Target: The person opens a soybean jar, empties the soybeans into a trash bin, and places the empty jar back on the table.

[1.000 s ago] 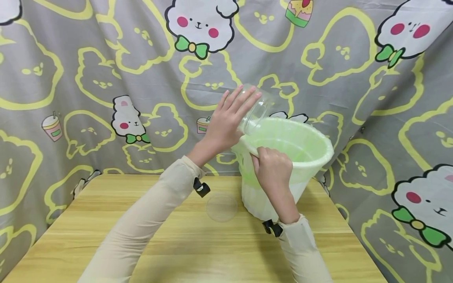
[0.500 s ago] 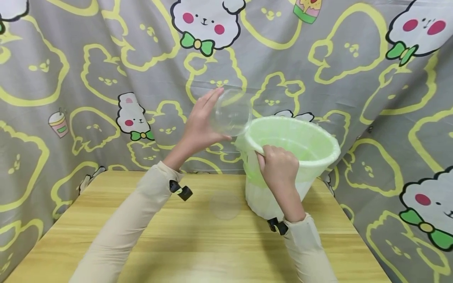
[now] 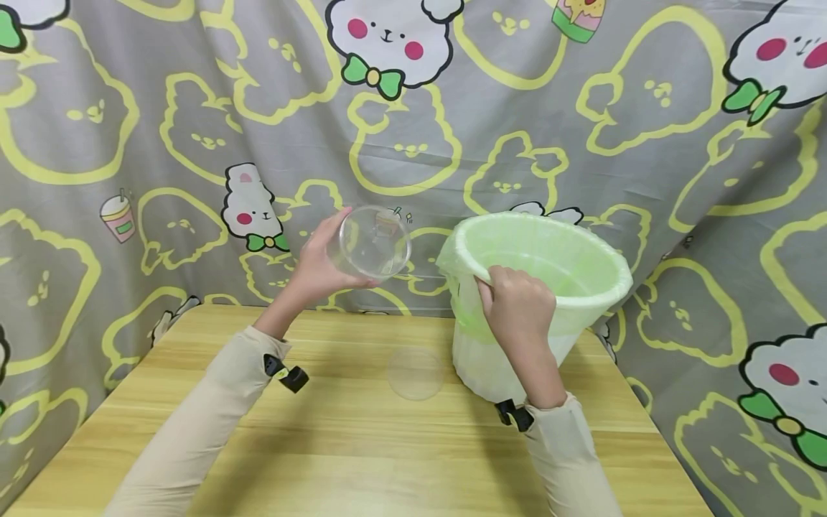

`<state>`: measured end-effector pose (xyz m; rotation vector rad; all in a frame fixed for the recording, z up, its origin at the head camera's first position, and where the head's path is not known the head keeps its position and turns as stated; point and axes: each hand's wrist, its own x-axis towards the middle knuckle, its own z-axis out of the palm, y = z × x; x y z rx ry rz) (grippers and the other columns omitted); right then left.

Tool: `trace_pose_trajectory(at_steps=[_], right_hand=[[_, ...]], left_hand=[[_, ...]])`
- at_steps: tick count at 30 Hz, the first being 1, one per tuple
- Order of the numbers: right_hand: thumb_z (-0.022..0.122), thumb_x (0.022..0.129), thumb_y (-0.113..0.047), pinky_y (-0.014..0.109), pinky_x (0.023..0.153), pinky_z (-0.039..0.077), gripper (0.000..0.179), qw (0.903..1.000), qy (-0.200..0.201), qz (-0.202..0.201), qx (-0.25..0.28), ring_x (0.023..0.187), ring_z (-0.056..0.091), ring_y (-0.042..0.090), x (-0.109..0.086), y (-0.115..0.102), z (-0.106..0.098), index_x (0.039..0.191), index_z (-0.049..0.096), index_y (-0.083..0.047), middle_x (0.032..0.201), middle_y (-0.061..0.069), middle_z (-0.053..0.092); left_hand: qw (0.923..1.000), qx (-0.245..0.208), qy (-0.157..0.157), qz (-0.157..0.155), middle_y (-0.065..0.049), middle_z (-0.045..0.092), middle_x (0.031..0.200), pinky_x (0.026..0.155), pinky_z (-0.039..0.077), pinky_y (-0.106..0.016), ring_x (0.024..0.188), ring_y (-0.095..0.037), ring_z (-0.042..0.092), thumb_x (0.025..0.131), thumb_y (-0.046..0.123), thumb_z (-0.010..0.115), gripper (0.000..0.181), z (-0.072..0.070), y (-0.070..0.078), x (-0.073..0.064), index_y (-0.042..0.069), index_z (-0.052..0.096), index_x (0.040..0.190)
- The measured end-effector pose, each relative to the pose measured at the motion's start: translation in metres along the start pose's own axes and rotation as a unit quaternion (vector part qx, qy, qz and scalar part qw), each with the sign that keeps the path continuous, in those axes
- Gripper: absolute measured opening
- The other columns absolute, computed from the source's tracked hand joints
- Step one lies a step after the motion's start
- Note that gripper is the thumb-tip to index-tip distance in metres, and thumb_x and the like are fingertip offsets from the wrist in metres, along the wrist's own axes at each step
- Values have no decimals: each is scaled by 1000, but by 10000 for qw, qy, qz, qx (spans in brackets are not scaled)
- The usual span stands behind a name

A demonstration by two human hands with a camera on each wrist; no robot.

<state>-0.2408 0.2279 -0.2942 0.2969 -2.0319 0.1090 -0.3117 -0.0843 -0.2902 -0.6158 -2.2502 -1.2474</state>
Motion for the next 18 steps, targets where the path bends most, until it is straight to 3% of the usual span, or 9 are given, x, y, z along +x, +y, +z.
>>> trace_pose_trajectory(at_steps=[11,18], right_hand=[[75,90,-27,35,37,25,23,10000,46,-25,35,41,47,33,0,1,1,84,73,-5,57,15,60],[75,90,-27,33,38,24,23,10000,65,-16,56,41,48,32,0,1,1,86,74,-4,58,15,61]], left_hand=[[9909,-340,-317,-1266,-13,39,160,113,43,-59,141,-37,43,57,30,102,125,-12,-74,-54,18,34,160],[9797,-765,-259,-1836,-9,41,160,115,39,-57,145,-34,39,59,29,101,119,-15,-112,-84,27,37,158]])
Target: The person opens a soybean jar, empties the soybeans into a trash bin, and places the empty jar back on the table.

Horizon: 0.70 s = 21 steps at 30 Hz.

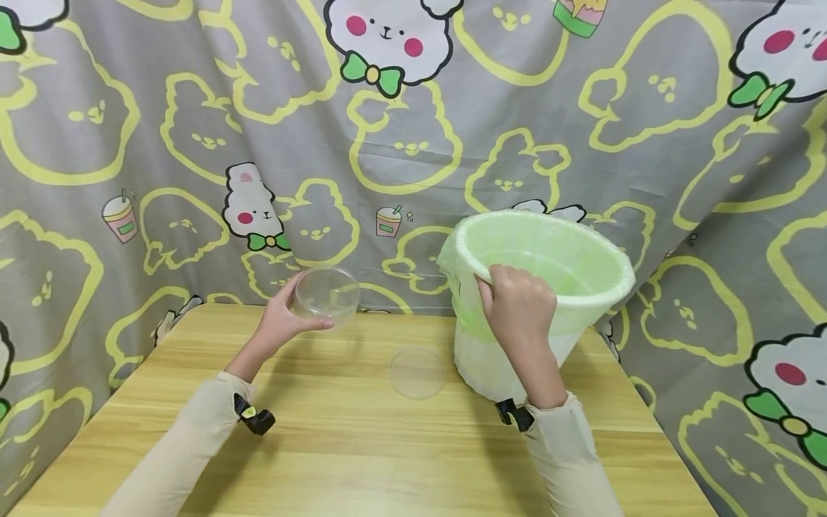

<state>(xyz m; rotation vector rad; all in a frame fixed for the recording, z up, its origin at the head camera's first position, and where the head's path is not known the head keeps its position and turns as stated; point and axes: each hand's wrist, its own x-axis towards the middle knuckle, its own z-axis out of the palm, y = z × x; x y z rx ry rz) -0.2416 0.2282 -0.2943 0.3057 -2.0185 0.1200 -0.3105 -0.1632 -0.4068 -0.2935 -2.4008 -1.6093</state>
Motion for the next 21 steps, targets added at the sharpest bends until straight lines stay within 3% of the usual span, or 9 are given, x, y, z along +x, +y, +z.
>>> trace_pose_trajectory(at_steps=[8,15,21], right_hand=[[74,91,-26,34,38,25,22,10000,69,5,8,42,48,33,0,1,1,86,74,-4,58,15,61],[74,91,-26,32,39,23,22,9999,121,1,3,41,46,32,-1,0,0,83,73,-5,57,14,60],[74,91,-24,29,41,19,21,9998,194,-24,44,40,43,30,-1,0,1,81,72,-6,54,13,58]], left_hand=[[9981,146,-193,-571,-17,29,166,120,34,-57,154,-40,27,63,29,99,125,-4,-33,-15,16,25,163],[9962,201,-346,-767,-18,21,169,123,28,-57,155,-44,21,65,33,98,128,-5,-50,-24,14,20,164],[9964,162,-387,-734,-17,30,166,121,31,-58,153,-43,25,65,32,98,122,-5,-57,-27,16,27,162]])
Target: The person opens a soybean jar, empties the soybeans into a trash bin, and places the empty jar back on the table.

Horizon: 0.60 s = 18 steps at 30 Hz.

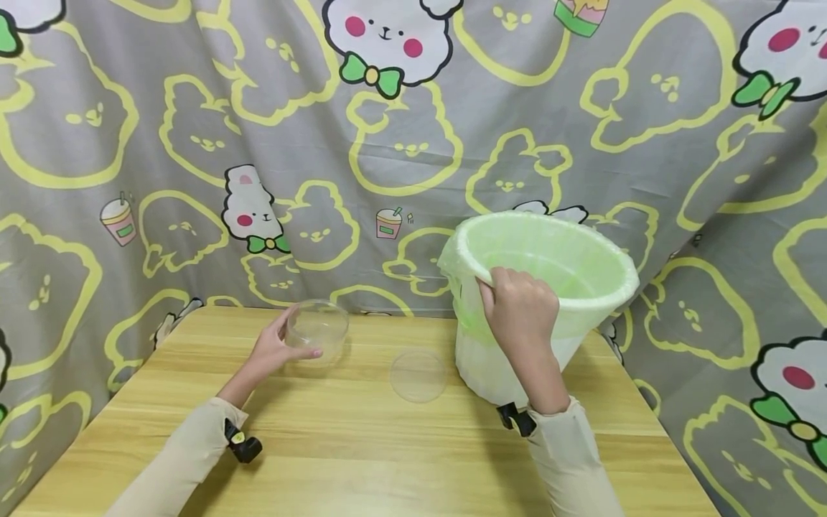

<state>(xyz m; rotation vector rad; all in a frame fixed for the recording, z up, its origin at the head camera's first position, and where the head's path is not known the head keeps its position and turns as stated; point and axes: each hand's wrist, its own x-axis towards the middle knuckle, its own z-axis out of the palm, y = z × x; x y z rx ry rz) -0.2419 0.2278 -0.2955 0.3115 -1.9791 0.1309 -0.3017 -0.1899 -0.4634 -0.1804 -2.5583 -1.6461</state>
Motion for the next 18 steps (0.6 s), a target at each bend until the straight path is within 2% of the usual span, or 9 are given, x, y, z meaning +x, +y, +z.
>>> trace_pose_trajectory(at_steps=[9,15,18], right_hand=[[74,91,-24,28,42,17,21,10000,-14,-2,-33,40,43,30,0,-1,-1,79,71,-7,54,12,56],[74,90,-24,29,41,18,20,10000,60,-10,5,40,44,30,-1,-2,0,79,72,-7,54,12,57],[74,90,-24,29,41,17,21,10000,98,-2,-9,40,43,30,0,-3,1,78,71,-8,54,12,56]], left_hand=[[9998,-50,-194,60,-21,30,165,123,26,-60,154,-45,23,67,28,97,118,4,-8,-1,14,27,161],[9994,100,-324,-37,-21,33,163,124,25,-55,153,-42,26,68,27,97,119,5,-14,-3,7,26,161],[9989,-20,-467,-59,-22,31,164,125,24,-55,153,-43,24,70,26,96,118,6,-16,-3,4,24,161]])
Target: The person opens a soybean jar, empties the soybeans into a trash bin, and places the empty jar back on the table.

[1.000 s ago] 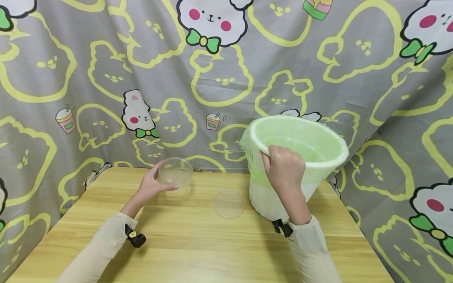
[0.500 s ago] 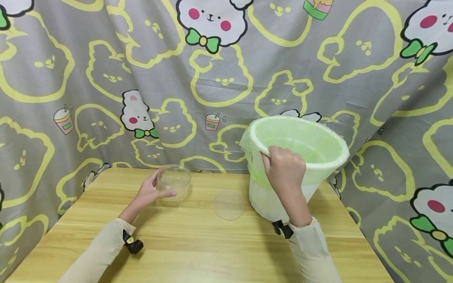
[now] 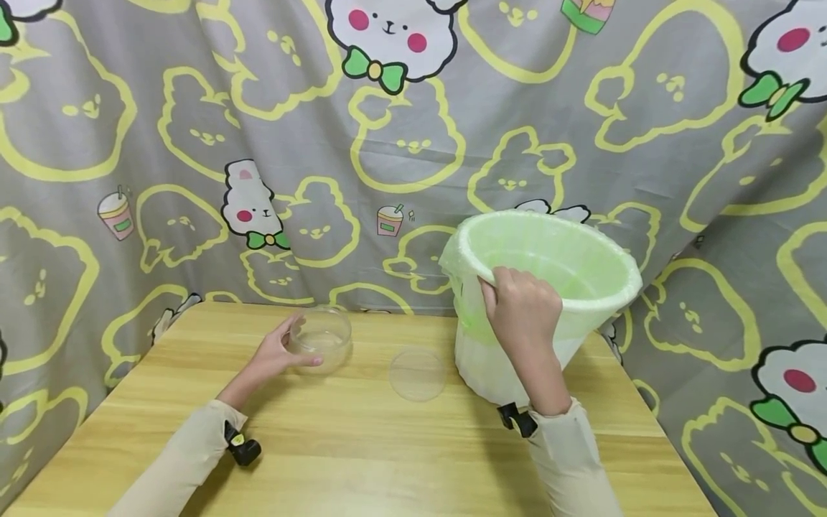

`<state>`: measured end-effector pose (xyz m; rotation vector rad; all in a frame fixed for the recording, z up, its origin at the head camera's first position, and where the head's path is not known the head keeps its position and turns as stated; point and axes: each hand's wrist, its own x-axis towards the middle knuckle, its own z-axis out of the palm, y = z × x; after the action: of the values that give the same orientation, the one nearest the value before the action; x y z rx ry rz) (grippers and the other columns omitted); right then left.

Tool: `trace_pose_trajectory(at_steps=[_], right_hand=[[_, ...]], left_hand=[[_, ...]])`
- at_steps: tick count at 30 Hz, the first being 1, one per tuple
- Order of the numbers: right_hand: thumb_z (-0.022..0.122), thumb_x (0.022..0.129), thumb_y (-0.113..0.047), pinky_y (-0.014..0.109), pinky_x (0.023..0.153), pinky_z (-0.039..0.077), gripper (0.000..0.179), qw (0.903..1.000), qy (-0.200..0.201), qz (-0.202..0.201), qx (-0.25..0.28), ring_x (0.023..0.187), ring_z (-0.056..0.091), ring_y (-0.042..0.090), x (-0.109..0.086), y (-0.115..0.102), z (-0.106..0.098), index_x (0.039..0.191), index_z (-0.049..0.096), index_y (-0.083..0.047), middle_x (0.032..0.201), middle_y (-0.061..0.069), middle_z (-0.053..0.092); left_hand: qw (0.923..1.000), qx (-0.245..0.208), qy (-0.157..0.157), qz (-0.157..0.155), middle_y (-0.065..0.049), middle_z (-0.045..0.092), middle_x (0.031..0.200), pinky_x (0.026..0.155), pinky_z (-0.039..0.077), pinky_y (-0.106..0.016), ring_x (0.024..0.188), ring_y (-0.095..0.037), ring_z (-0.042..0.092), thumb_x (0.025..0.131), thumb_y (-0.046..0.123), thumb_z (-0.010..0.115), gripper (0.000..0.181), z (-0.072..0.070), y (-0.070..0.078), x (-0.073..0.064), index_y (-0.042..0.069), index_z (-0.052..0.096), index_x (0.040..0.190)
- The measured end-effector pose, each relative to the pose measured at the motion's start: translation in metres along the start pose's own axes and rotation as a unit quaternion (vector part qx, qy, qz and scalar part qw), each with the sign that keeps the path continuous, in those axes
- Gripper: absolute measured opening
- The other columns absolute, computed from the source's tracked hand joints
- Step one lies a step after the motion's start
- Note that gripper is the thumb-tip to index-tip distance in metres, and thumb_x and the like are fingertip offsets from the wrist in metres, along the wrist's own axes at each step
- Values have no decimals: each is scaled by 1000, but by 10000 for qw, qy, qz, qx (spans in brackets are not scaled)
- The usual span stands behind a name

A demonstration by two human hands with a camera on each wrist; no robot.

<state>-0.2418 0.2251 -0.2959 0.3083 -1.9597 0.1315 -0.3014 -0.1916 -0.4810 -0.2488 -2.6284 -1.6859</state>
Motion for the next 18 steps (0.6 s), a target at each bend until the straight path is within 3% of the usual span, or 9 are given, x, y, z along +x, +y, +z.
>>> trace_pose_trajectory(at_steps=[9,18], right_hand=[[74,91,-24,30,41,18,21,9999,-130,27,-71,41,44,32,1,3,1,80,72,-7,55,13,57],[74,90,-24,28,42,16,22,9998,-194,43,-46,40,40,29,-1,2,2,77,70,-7,52,12,54]], left_hand=[[9971,-372,-655,-138,-21,24,167,123,25,-61,152,-49,22,75,20,92,119,-1,-5,-1,8,14,164],[9951,-502,-834,-164,-24,22,166,121,28,-61,150,-50,26,74,17,92,120,-1,-8,-5,9,12,163]])
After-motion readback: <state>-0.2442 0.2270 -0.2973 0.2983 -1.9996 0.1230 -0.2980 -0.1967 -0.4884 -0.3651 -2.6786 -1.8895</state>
